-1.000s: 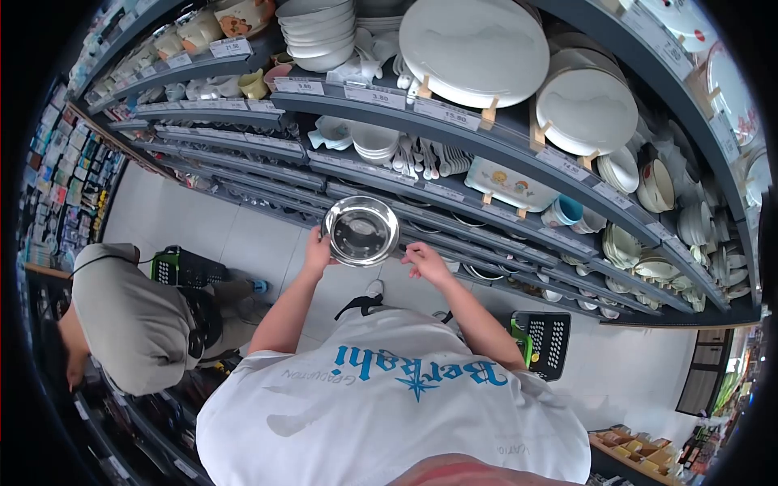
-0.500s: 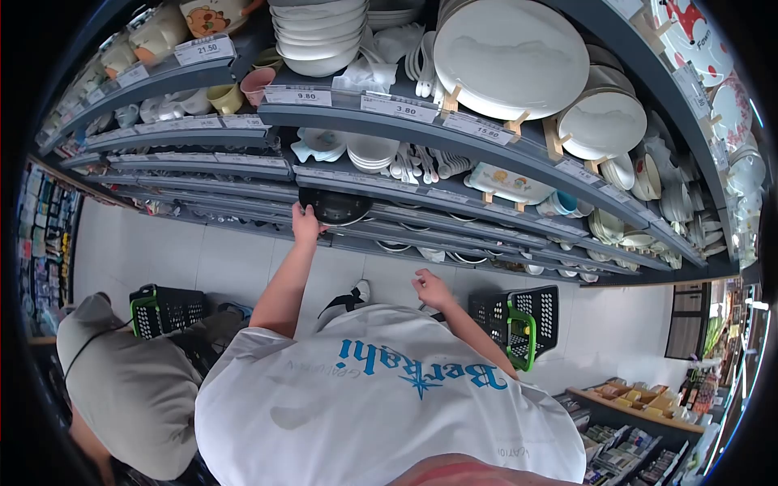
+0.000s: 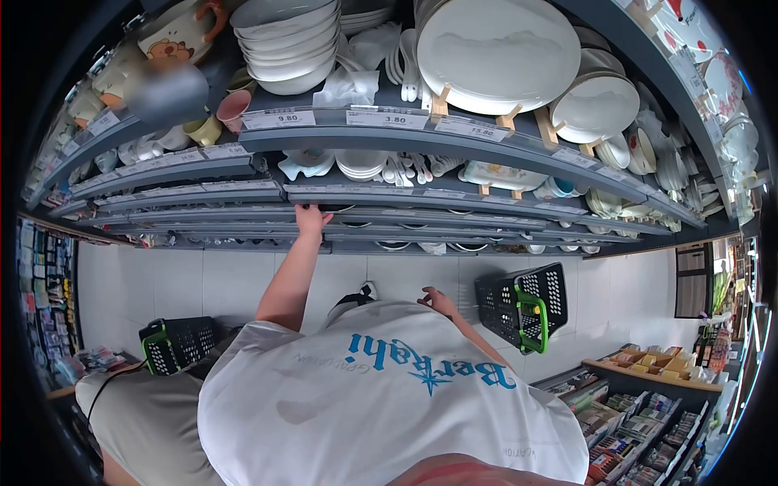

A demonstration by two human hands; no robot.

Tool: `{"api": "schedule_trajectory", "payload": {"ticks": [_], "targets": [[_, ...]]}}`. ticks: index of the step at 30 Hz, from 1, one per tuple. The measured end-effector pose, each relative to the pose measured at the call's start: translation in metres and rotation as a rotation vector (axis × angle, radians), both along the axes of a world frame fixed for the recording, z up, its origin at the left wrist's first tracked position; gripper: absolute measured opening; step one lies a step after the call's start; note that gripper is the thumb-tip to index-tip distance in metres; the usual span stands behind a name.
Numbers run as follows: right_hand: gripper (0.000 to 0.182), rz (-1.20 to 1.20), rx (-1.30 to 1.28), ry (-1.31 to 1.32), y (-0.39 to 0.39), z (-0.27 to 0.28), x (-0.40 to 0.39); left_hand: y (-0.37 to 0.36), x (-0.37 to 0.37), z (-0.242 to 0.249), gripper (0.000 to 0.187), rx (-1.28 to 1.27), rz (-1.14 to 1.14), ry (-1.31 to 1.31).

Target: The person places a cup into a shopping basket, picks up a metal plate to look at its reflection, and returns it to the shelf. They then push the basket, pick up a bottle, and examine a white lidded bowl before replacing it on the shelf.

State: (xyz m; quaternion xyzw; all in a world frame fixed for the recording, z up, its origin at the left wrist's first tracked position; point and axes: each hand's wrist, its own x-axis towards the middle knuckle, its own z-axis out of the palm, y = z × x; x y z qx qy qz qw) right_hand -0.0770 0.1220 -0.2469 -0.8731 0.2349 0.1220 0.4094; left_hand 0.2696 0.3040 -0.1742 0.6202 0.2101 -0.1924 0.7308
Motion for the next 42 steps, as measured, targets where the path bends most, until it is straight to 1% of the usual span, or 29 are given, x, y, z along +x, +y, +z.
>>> {"api": "schedule_trajectory", "payload": {"ticks": [5,7,8,10,11,13,15,16,18,19,20,21,22,23,25,26,27,28,29,30,32,33,34,35,36,38,39,42], "targets": [[0.051,-0.023,-0.011,0.02,-0.003,-0.005,-0.006,-0.002,0.002,0.0,0.031,0.028,0.023,0.051],[0.051,-0.056,0.049,0.021,-0.007,-0.009,-0.008,-0.003,0.001,-0.007,0.025,0.213,-0.01,-0.059],[0.051,-0.057,0.057,0.02,-0.008,-0.011,-0.011,-0.002,0.0,-0.01,0.025,0.22,-0.011,-0.061],[0.05,-0.083,0.052,0.071,-0.009,-0.009,-0.012,0.0,-0.004,-0.013,0.023,0.413,-0.122,-0.174],[0.05,-0.084,0.057,0.068,-0.01,-0.009,-0.013,0.002,-0.003,-0.025,0.023,0.418,-0.123,-0.177],[0.049,-0.073,0.061,0.055,-0.012,-0.009,-0.014,0.002,0.0,-0.055,0.024,0.66,-0.123,-0.318],[0.048,-0.087,0.053,0.058,-0.012,-0.007,-0.016,0.004,-0.007,-0.07,0.025,0.653,-0.139,-0.379],[0.048,-0.099,0.039,0.063,-0.014,-0.006,-0.015,0.002,-0.012,-0.07,0.026,0.642,-0.151,-0.437],[0.05,-0.115,-0.014,0.027,-0.016,-0.018,-0.022,0.0,-0.029,-0.054,0.026,0.71,-0.262,-0.498],[0.049,-0.154,-0.007,0.038,-0.019,-0.018,-0.025,-0.001,-0.03,-0.066,0.024,0.694,-0.329,-0.46],[0.047,-0.192,0.001,0.049,-0.022,-0.015,-0.028,-0.005,-0.044,-0.051,0.022,0.683,-0.327,-0.54],[0.046,-0.237,-0.004,0.043,-0.026,-0.01,-0.031,-0.007,-0.049,-0.068,0.02,0.63,-0.342,-0.505],[0.045,-0.28,-0.006,0.041,-0.031,-0.005,-0.036,-0.01,-0.058,-0.073,0.018,0.623,-0.384,-0.509],[0.043,-0.292,-0.053,0.037,-0.038,-0.002,-0.044,-0.011,-0.067,-0.07,0.016,0.544,-0.437,-0.449],[0.043,-0.339,-0.155,0.048,-0.056,0.01,-0.057,-0.011,-0.078,-0.099,0.016,0.556,-0.593,-0.552],[0.044,-0.375,-0.208,0.064,-0.065,0.019,-0.064,-0.014,-0.088,-0.084,0.016,0.553,-0.676,-0.528],[0.045,-0.42,-0.32,0.061,-0.074,0.027,-0.073,-0.016,-0.101,-0.06,0.017,0.551,-0.758,-0.5],[0.046,-0.465,-0.431,0.061,-0.083,0.035,-0.082,-0.018,-0.108,-0.051,0.017,0.52,-0.846,-0.464],[0.049,-0.529,-0.495,0.119,-0.091,0.049,-0.09,-0.019,-0.113,-0.045,0.018,0.491,-0.934,-0.425],[0.053,-0.595,-0.556,0.18,-0.099,0.06,-0.098,-0.022,-0.119,-0.041,0.018,0.491,-0.938,-0.44],[0.062,-0.748,-0.584,0.189,-0.115,0.069,-0.12,-0.027,-0.128,-0.033,0.02,0.417,-1.117,-0.368],[0.064,-0.799,-0.637,0.202,-0.119,0.067,-0.131,-0.03,-0.131,-0.03,0.02,0.421,-1.129,-0.379],[0.066,-0.854,-0.69,0.218,-0.122,0.064,-0.144,-0.035,-0.133,-0.027,0.021,0.448,-1.225,-0.338],[0.07,-0.901,-0.637,0.276,-0.127,0.06,-0.156,-0.04,-0.135,-0.026,0.021,0.475,-1.323,-0.295],[0.07,-0.927,-0.632,0.278,-0.129,0.061,-0.163,-0.045,-0.138,-0.029,0.021,0.477,-1.346,-0.308],[0.077,-0.752,-0.756,0.309,-0.129,0.062,-0.178,-0.056,-0.142,-0.034,0.022,0.495,-1.425,-0.248],[0.082,-0.754,-0.804,0.33,-0.137,0.041,-0.184,-0.062,-0.147,-0.025,0.023,0.511,-1.437,-0.249],[0.083,-0.79,-0.788,0.294,-0.141,0.055,-0.184,-0.081,-0.152,-0.033,0.023,0.502,-1.503,-0.262]]}}
